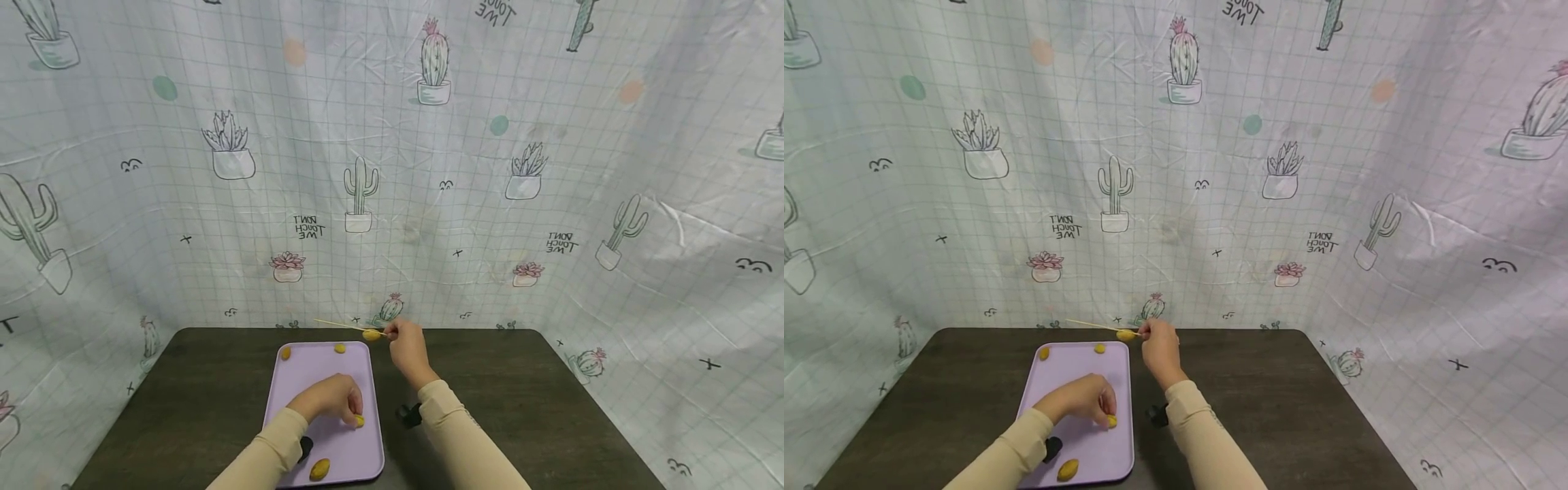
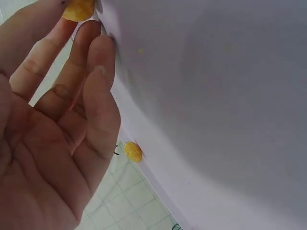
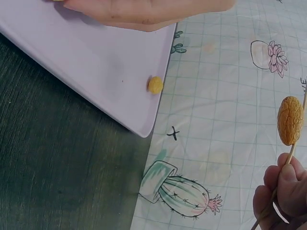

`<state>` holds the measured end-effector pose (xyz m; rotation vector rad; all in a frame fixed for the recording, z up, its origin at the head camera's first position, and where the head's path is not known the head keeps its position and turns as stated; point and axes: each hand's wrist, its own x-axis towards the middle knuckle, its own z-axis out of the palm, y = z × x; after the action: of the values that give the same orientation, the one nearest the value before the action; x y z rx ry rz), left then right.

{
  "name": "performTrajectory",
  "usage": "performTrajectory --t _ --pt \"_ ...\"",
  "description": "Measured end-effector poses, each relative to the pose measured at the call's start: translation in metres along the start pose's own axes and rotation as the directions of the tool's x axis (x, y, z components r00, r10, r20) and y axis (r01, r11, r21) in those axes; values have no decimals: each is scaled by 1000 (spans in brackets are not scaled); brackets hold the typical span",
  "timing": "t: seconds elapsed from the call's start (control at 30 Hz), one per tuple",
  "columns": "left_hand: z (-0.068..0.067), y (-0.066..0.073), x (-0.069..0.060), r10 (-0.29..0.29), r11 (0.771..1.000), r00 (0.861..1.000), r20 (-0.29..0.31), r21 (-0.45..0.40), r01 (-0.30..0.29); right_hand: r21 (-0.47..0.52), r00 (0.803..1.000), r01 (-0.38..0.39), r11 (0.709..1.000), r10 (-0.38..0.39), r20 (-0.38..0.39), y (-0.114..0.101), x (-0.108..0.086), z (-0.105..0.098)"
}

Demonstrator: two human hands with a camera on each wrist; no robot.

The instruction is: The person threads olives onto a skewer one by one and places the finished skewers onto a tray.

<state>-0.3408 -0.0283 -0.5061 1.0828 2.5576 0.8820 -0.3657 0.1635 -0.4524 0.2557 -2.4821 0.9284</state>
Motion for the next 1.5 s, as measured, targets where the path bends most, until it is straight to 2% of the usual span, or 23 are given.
performTrajectory --t 0.17,0.37,0.47,0.6,0.67,0.73,0.87,0.97,1.07,1.17,1.33,1.5 --pt "-6 -5 -1 -9 999 1000 -22 -53 8 -1 1000 -20 1000 20 13 0 -1 -1" --pt "-22 -22 -6 -40 979 995 -87 -201 22 -1 999 -36 999 36 26 2 -1 -5" --pt "-32 -30 -12 -41 971 989 -142 -239 6 -4 999 -30 1000 30 28 4 -2 -7" --pt "-44 -38 -21 -87 947 974 -208 -322 16 -7 999 -23 1000 23 33 6 -3 -9" --pt "-50 -40 -24 -138 921 960 -244 -387 34 -8 999 -27 1000 27 33 8 -3 -10" --pt "-55 -41 -26 -189 899 939 -288 -435 48 -4 999 -31 1000 31 31 9 -3 -10" --pt "-62 -40 -28 -295 856 874 -386 -513 62 -6 998 -50 999 50 45 12 -4 -9" --pt "-64 -41 -27 -357 811 829 -431 -583 46 -17 995 -79 997 80 58 15 -5 -9" --pt "-63 -41 -27 -388 769 796 -465 -639 1 -21 992 -105 994 106 66 17 -6 -8" --pt "-63 -40 -27 -394 742 781 -484 -669 -40 -35 993 -93 995 95 69 19 -7 -7" --pt "-64 -39 -27 -361 750 788 -499 -658 -73 -57 993 -84 995 89 74 22 -8 -7" --pt "-67 -38 -25 -343 756 784 -517 -647 -95 -66 993 -73 995 79 87 24 -10 -7"
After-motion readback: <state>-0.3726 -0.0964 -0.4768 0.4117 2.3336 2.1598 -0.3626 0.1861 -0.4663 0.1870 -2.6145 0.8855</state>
